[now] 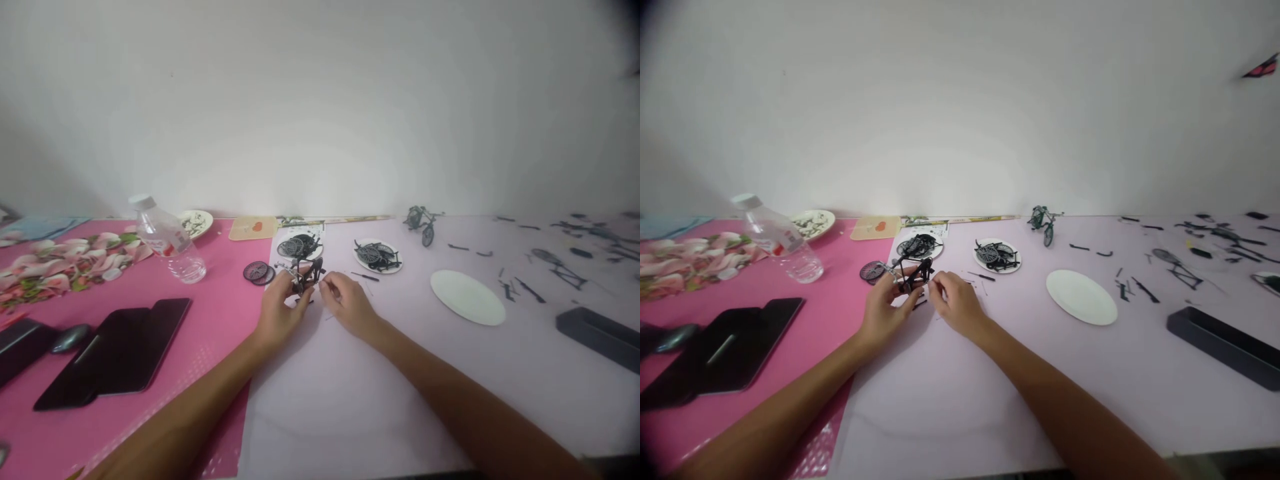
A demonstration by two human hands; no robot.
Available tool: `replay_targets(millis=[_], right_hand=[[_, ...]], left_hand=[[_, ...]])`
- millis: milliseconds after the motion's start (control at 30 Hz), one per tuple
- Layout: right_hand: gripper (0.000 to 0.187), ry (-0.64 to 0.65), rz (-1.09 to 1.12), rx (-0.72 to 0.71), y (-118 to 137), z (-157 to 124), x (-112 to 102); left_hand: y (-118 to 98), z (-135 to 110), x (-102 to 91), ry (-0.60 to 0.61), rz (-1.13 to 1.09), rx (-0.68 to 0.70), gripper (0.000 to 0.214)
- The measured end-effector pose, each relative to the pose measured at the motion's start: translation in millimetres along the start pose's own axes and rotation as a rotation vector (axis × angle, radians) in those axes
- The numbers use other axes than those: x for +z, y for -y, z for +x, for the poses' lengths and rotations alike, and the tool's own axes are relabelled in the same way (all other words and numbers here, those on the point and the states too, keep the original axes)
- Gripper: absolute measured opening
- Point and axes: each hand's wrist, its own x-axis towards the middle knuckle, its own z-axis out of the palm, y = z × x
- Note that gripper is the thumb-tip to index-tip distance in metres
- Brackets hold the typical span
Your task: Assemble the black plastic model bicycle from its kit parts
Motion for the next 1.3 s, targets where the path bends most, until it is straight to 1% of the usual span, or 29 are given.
replay_targets(millis=[133, 233, 300, 367, 467, 533, 667, 767, 833, 900, 967, 1000, 1033, 1167, 1200, 1300], right_hand=[[0.034, 0.012, 0.014, 0.008, 1.0, -0.1, -2.0], [0.026, 0.018, 0.028, 0.018, 1.6, -1.0, -3.3], [0.016, -0.006, 0.031, 0.024, 1.6, -1.5, -3.1], [0.013, -0.036, 0.034, 0.02, 1.1, -1.5, -2.1], [0.017, -0.037, 0.032, 0.005, -0.6, -0.8, 0.0], [0.023, -0.025, 0.021, 0.008, -1.9, -0.4, 1.0], [0.033, 0.024, 0.021, 0.037, -2.5, -0.4, 0.5], [0.033, 0.027, -0.003, 0.034, -3.1, 1.0, -2.6], [0.025, -0.039, -0.025, 0.017, -6.4, 4.0, -6.2], [0.016, -0.152, -0.023, 0.009, -13.4, 8.8, -11.6], [0.017, -0.245, 0.03, 0.032, -24.0, 14.7, -19.2], [0.019, -0.299, 0.066, 0.068, -30.1, 17.8, -24.0], [0.02, -0.326, 0.109, 0.107, -36.3, 20.7, -29.2], [0.015, -0.367, 0.262, 0.25, -56.4, 29.3, -49.7], [0.014, -0.379, 0.274, 0.271, -59.2, 30.4, -53.3], [0.015, -0.388, 0.277, 0.303, -62.5, 31.7, -58.3]], left_hand=[[-0.8, -0.8, -0.9, 0.011, 0.06, 0.041, 0.038], [-1.5, -0.8, -1.1, -0.001, 0.039, 0.027, 0.039], [-1.6, -0.7, -0.9, -0.012, 0.017, 0.02, 0.039], [-1.2, -0.7, -0.7, -0.014, 0.014, 0.019, 0.039], [0.4, -0.7, -0.3, 0.002, 0.021, 0.009, 0.041], [1.3, -1.0, 0.0, 0.009, 0.013, 0.003, 0.041], [0.6, -1.6, 0.5, 0.021, -0.006, -0.002, 0.041], [0.7, 0.9, -0.9, 0.021, -0.039, -0.036, 0.041], [3.4, 5.7, -4.0, -0.008, -0.076, -0.085, 0.042], [8.5, 13.1, -9.5, -0.082, -0.105, -0.125, 0.046], [14.3, 22.0, -16.9, -0.154, -0.109, -0.152, 0.049], [16.8, 26.5, -21.0, -0.181, -0.118, -0.166, 0.051], [18.8, 30.8, -25.3, -0.203, -0.133, -0.18, 0.052], [23.3, 44.1, -41.3, -0.231, -0.149, -0.24, 0.052], [24.5, 46.4, -44.6, -0.224, -0.15, -0.26, 0.053], [30.4, 51.8, -52.3, -0.27, -0.141, -0.274, 0.055]])
